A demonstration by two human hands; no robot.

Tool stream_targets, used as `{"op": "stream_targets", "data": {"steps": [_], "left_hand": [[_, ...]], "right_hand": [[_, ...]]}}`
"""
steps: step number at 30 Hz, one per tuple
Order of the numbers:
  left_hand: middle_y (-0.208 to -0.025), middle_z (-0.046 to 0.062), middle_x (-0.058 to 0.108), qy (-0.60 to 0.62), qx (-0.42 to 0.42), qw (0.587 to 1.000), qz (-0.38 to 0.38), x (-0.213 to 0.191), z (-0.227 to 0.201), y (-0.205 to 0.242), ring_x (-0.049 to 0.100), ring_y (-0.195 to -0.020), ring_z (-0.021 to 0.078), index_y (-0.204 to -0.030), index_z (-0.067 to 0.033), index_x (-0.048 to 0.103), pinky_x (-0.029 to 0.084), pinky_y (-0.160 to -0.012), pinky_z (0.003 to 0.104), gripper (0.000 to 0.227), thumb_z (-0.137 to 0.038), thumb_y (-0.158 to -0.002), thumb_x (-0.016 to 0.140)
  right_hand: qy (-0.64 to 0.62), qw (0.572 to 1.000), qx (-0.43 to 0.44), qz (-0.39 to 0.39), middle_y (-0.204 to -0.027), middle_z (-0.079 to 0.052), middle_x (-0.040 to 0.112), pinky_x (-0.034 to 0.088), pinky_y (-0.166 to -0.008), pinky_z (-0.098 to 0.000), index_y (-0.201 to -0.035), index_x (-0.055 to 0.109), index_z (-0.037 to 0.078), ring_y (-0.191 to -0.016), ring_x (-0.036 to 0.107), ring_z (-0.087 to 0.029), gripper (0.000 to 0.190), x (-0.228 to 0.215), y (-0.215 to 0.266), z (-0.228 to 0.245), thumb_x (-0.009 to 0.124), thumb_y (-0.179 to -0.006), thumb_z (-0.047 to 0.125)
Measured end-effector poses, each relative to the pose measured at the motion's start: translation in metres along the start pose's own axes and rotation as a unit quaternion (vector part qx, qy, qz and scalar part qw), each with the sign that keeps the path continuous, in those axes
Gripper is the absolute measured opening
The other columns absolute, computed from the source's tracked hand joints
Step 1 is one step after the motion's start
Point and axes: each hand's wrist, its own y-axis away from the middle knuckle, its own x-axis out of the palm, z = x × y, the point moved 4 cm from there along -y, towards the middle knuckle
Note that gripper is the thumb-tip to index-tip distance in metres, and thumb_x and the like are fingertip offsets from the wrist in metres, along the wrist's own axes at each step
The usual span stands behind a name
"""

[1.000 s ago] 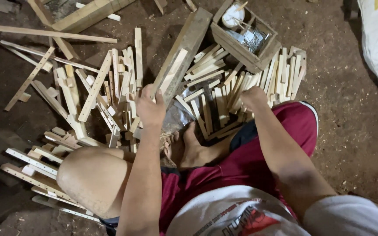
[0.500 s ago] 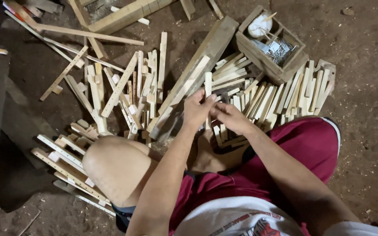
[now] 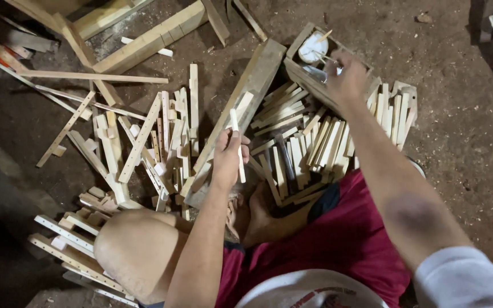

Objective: The person sits on the floor and assembles small wooden frames by nailing thin wooden pieces together. They repeatedly pick up nails, position the wood, and hammer the nails in place, then set the finished pieces aside.

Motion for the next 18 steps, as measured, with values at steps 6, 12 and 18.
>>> {"op": "stream_targets", "data": {"steps": [6, 12, 18], "left_hand": [[-0.079, 0.007, 0.056, 0.054, -0.013, 0.998, 0.011, -0.004, -0.004, -0.002, 0.049, -0.053, 0.0120, -0.117, 0.0013, 0.060, 0.040, -0.044, 0.026, 0.023, -0.018, -0.107, 0.053], [-0.081, 0.006, 0.060, -0.010, -0.045, 0.999, -0.014, -0.006, -0.015, 0.003, 0.051, -0.056, 0.0095, -0.133, -0.0029, 0.060, 0.041, -0.048, 0.022, 0.036, -0.025, -0.105, 0.054], [-0.085, 0.009, 0.065, 0.006, -0.051, 0.999, -0.018, -0.012, -0.006, -0.003, 0.055, -0.058, 0.0112, -0.155, -0.0081, 0.046, 0.045, -0.050, 0.024, 0.055, -0.026, -0.104, 0.054]], "right_hand": [[0.059, 0.985, 0.095, 0.132, -0.120, -0.007, 0.074, 0.038, -0.037, -0.0188, -0.143, 0.060, 0.020, -0.047, 0.042, -0.007, 0.041, 0.014, -0.045, 0.002, 0.068, -0.103, 0.024], [0.182, 0.975, -0.020, 0.127, -0.074, -0.008, 0.069, 0.052, -0.039, -0.0164, -0.089, 0.075, 0.008, -0.051, 0.057, -0.011, 0.029, 0.023, -0.083, -0.014, 0.053, -0.108, 0.004], [0.479, 0.861, -0.104, 0.136, -0.063, 0.001, 0.043, 0.041, -0.037, -0.0229, -0.078, 0.059, 0.011, -0.048, 0.042, -0.008, 0.044, 0.051, -0.111, -0.040, 0.030, -0.110, 0.009]]}}
